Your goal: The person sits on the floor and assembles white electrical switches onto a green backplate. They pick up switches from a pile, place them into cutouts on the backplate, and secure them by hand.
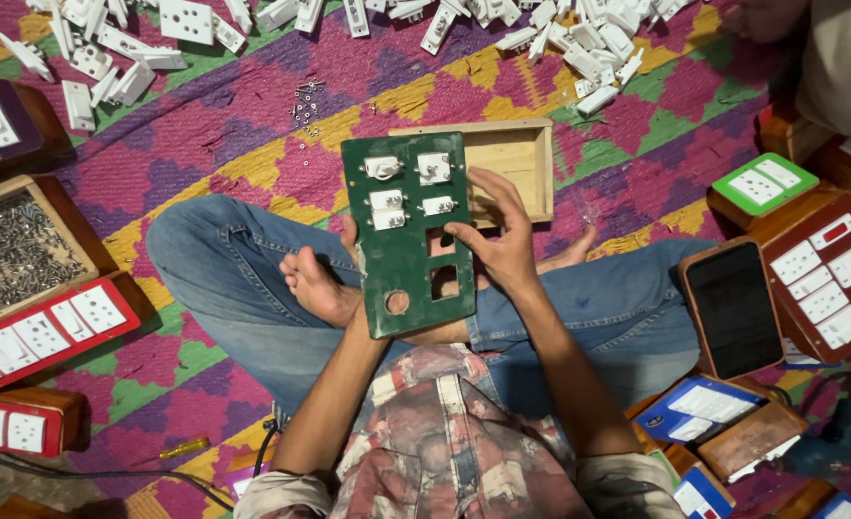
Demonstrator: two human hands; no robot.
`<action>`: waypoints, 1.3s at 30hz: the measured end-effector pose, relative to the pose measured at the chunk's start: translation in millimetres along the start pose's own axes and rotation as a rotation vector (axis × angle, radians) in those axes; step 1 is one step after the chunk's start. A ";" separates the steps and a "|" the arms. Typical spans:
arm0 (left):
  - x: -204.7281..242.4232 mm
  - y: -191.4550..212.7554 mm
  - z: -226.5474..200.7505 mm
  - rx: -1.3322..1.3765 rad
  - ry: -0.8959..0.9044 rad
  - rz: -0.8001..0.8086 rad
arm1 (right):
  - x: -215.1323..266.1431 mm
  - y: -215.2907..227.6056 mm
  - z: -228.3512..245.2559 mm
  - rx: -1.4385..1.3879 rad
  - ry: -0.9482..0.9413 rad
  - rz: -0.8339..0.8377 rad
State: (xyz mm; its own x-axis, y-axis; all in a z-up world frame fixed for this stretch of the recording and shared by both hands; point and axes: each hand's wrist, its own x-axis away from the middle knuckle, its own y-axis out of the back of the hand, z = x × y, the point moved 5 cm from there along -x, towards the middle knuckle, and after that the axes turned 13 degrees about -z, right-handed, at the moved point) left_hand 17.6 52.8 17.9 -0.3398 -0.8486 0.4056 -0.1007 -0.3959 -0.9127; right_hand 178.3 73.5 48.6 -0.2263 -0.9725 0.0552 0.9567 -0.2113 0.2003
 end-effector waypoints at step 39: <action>1.5 -14.6 -3.2 -0.031 0.010 0.004 | 3.1 -10.0 8.5 0.016 0.093 0.041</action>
State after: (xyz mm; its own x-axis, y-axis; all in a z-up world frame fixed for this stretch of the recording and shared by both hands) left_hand 15.6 58.4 31.6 -0.3497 -0.8464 0.4017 -0.1285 -0.3814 -0.9154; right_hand 166.5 73.5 55.1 -0.1679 -0.9854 -0.0277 0.9617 -0.1699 0.2151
